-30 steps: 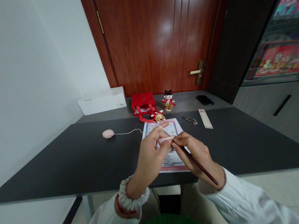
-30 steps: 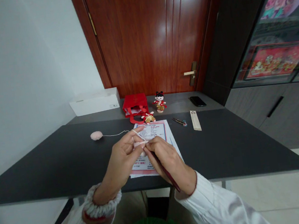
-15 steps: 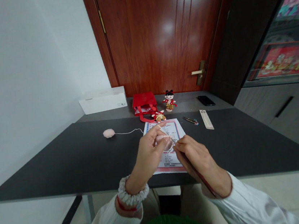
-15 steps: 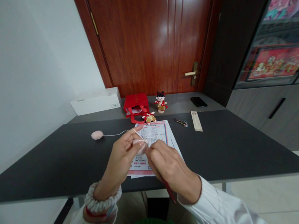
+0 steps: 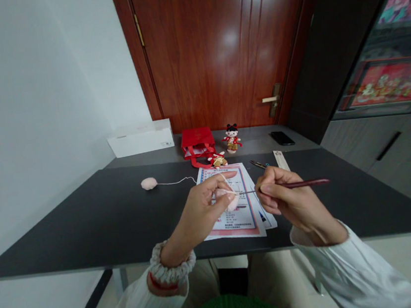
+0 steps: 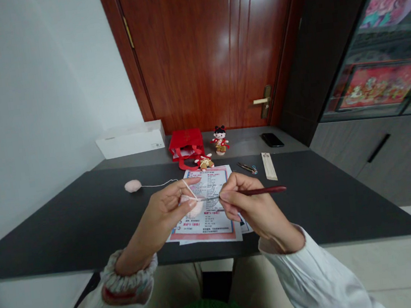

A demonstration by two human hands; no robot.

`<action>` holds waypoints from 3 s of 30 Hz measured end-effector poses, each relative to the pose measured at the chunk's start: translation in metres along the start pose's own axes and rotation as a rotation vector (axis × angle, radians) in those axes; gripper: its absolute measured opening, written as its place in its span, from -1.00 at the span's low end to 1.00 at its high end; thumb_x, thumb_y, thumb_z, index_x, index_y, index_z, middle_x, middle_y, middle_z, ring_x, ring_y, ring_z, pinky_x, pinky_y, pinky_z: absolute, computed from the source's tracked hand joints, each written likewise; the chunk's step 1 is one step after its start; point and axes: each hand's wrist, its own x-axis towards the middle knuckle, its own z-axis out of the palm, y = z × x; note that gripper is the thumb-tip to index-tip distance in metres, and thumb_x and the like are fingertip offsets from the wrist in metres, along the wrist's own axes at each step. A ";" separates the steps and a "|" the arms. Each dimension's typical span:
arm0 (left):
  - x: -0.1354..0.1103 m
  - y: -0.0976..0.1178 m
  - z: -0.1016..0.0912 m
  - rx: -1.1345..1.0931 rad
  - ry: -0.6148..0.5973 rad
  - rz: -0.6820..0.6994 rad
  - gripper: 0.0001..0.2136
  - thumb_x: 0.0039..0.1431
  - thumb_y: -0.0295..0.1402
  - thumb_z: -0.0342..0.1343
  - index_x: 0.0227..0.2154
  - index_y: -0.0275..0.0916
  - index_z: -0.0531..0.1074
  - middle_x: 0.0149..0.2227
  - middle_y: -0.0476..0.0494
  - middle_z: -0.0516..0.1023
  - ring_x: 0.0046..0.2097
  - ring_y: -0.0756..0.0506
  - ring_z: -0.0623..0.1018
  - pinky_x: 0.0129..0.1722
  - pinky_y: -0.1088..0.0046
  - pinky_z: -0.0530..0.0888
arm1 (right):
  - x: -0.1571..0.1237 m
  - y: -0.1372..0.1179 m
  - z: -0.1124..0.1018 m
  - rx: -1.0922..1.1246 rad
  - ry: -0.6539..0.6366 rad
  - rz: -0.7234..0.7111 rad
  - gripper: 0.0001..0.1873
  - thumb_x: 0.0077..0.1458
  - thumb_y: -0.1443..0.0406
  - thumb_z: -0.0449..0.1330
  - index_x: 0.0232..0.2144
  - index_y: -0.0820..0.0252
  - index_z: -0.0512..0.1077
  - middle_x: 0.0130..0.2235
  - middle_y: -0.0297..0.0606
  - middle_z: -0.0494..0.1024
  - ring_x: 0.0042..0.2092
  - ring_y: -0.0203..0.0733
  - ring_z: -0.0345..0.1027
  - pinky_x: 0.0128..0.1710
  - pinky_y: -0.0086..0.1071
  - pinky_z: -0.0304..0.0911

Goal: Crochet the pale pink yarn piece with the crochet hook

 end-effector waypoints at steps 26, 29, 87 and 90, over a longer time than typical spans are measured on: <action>0.009 -0.005 -0.002 -0.561 -0.077 -0.250 -0.58 -0.06 -0.53 0.21 -0.06 -0.32 0.43 -0.47 0.02 0.34 -0.44 0.06 0.33 -0.38 0.50 0.27 | -0.008 0.015 -0.005 -0.435 0.015 -0.372 -0.90 0.09 0.37 0.24 -0.40 0.12 0.37 -0.39 -0.35 0.42 -0.38 -0.30 0.29 -0.43 -0.43 0.19; 0.011 -0.007 -0.005 -0.549 -0.149 -0.267 -0.57 -0.07 -0.52 0.21 -0.05 -0.34 0.42 -0.46 0.00 0.37 -0.43 0.04 0.37 -0.40 0.51 0.27 | -0.009 0.003 -0.009 -0.561 -0.028 -0.360 -0.92 0.08 0.36 0.25 -0.41 0.13 0.39 -0.39 -0.33 0.46 -0.34 -0.28 0.33 -0.37 -0.41 0.24; 0.006 -0.018 0.020 -0.412 0.104 -0.155 -0.53 -0.01 -0.43 0.22 0.02 -0.34 0.37 -0.49 0.07 0.35 -0.40 0.03 0.37 -0.30 0.48 0.30 | -0.003 0.034 0.002 -1.493 -0.134 -0.920 -0.83 0.20 0.49 0.00 -0.24 0.19 0.31 -0.40 -0.18 0.42 -0.36 -0.17 0.24 -0.43 -0.34 0.19; 0.005 -0.020 0.018 -0.177 0.153 -0.058 -0.58 0.06 -0.40 0.18 0.02 -0.32 0.38 -0.49 0.06 0.35 -0.39 0.01 0.37 -0.27 0.47 0.31 | -0.008 0.035 0.008 -1.435 -0.108 -0.796 -0.83 0.20 0.50 -0.01 -0.25 0.20 0.30 -0.37 -0.17 0.42 -0.34 -0.18 0.27 -0.40 -0.35 0.24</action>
